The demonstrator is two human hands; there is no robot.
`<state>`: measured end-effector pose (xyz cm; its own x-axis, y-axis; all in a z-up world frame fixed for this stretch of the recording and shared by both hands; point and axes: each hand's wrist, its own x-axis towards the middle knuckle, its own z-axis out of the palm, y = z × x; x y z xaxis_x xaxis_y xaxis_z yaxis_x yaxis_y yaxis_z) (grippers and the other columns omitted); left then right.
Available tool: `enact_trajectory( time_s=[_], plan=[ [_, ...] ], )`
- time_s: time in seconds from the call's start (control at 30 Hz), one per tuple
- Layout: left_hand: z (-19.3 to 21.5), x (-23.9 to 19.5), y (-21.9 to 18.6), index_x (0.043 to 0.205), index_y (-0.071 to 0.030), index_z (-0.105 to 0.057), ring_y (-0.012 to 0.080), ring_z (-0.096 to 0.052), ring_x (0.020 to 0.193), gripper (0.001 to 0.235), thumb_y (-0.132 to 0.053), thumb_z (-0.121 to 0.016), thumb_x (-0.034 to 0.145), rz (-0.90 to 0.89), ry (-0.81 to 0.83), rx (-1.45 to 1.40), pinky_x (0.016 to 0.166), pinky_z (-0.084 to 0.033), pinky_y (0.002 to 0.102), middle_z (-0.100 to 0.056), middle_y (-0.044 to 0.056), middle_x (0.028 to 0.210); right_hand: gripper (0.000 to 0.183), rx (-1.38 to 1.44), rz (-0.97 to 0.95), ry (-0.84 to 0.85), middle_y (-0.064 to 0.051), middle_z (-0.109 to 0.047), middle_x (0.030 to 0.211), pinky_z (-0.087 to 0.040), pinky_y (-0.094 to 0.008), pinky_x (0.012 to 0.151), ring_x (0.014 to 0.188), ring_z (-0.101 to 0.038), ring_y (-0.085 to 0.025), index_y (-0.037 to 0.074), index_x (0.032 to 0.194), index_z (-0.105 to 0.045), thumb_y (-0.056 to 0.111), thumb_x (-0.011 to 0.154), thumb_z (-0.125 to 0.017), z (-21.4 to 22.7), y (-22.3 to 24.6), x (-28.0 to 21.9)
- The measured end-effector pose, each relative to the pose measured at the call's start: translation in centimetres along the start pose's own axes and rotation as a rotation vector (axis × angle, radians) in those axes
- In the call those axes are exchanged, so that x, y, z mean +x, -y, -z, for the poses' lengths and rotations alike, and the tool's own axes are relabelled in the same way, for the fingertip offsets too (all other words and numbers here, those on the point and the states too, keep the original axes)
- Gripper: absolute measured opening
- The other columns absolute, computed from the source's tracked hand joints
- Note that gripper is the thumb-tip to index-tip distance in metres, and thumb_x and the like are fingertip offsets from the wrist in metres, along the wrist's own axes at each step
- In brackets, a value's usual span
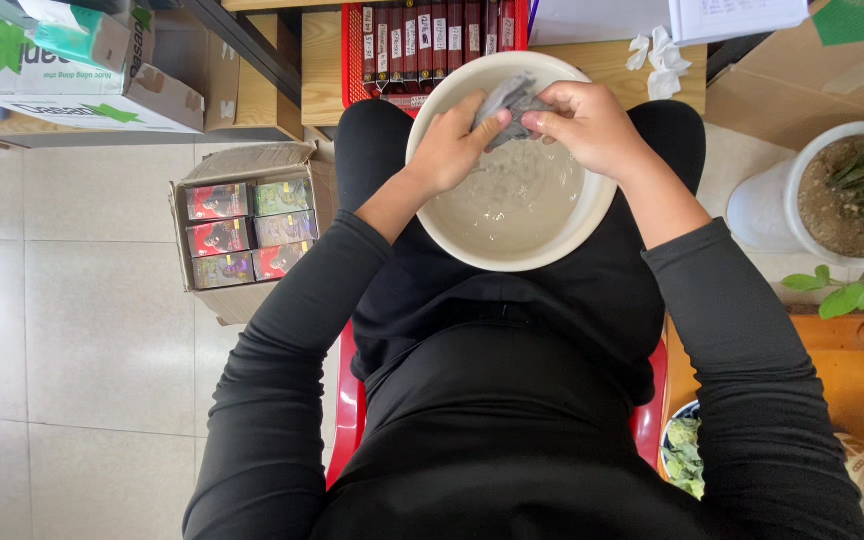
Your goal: The person washes a grey cloth in a white bowl of water, scrubbing and wringing it repeatedly. They then lift the cloth, shake it, and place it on a nearby wooden table.
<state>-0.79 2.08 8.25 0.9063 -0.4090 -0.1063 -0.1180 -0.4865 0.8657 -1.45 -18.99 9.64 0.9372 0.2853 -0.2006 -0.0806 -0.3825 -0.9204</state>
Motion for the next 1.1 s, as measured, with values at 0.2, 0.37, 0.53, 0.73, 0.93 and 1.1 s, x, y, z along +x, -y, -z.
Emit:
enact_trajectory(
  time_s=[0.2,0.37,0.53,0.73,0.93,1.1],
  plan=[
    [2.1,0.4,-0.6,0.1,-0.013,-0.06,0.0112,-0.056,0.069,0.028,-0.037,-0.045,0.097,-0.03,-0.176,-0.413,0.054,-0.058,0.026,-0.054,-0.001,0.083,0.014,-0.001,0.079,-0.057,-0.007,-0.068,0.097,-0.055,-0.026,0.081,0.091,-0.066,-0.013,0.003,0.107,-0.063,0.013,0.098,-0.064,1.9,0.9,-0.7],
    [2.8,0.8,-3.0,0.1,-0.01,-0.062,0.0148,-0.066,0.08,0.03,-0.038,-0.055,0.092,-0.139,-0.214,-0.522,0.066,-0.063,0.03,-0.063,0.002,0.087,0.06,-0.156,-0.001,-0.043,-0.012,-0.056,0.13,-0.044,-0.037,0.098,0.124,-0.056,-0.026,0.008,0.129,-0.049,0.025,0.079,-0.076,1.6,4.2,-2.2],
    [1.9,0.1,-6.5,0.082,-0.015,-0.055,0.008,-0.053,0.065,0.031,-0.044,-0.066,0.083,-0.176,-0.252,-0.482,0.055,-0.046,0.021,-0.051,-0.005,0.072,0.055,-0.358,0.468,-0.305,-0.01,-0.068,0.11,-0.054,-0.04,0.08,0.098,-0.069,-0.029,0.009,0.116,-0.058,0.025,0.076,-0.09,-0.4,4.5,-2.4],
    [3.2,-0.1,-3.8,0.114,-0.002,-0.061,0.0117,-0.066,0.062,0.033,-0.012,-0.074,0.085,-0.027,-0.112,-0.706,0.057,-0.061,0.024,-0.062,0.002,0.076,0.008,-0.04,0.537,-0.383,-0.013,-0.063,0.099,-0.05,-0.035,0.08,0.091,-0.06,-0.023,-0.002,0.101,-0.067,0.003,0.096,-0.069,2.3,3.0,-1.0],
    [2.4,-0.1,-3.2,0.115,-0.019,-0.058,0.0236,-0.071,0.1,0.038,-0.028,-0.076,0.083,-0.104,0.06,-0.834,0.075,-0.062,0.033,-0.062,0.005,0.105,0.018,-0.158,0.497,-0.342,-0.006,-0.059,0.089,-0.044,-0.029,0.068,0.079,-0.056,-0.015,0.001,0.096,-0.068,0.011,0.093,-0.082,3.1,5.4,-1.1],
    [0.1,0.7,-3.0,0.111,-0.004,-0.061,0.0259,-0.071,0.089,0.028,-0.021,-0.068,0.09,-0.121,-0.006,-1.131,0.081,-0.064,0.044,-0.071,0.015,0.101,0.01,-0.187,0.481,-0.26,-0.009,-0.062,0.096,-0.047,-0.033,0.079,0.089,-0.057,-0.02,0.002,0.093,-0.074,0.008,0.09,-0.08,2.0,5.1,-0.9]
  ],
)
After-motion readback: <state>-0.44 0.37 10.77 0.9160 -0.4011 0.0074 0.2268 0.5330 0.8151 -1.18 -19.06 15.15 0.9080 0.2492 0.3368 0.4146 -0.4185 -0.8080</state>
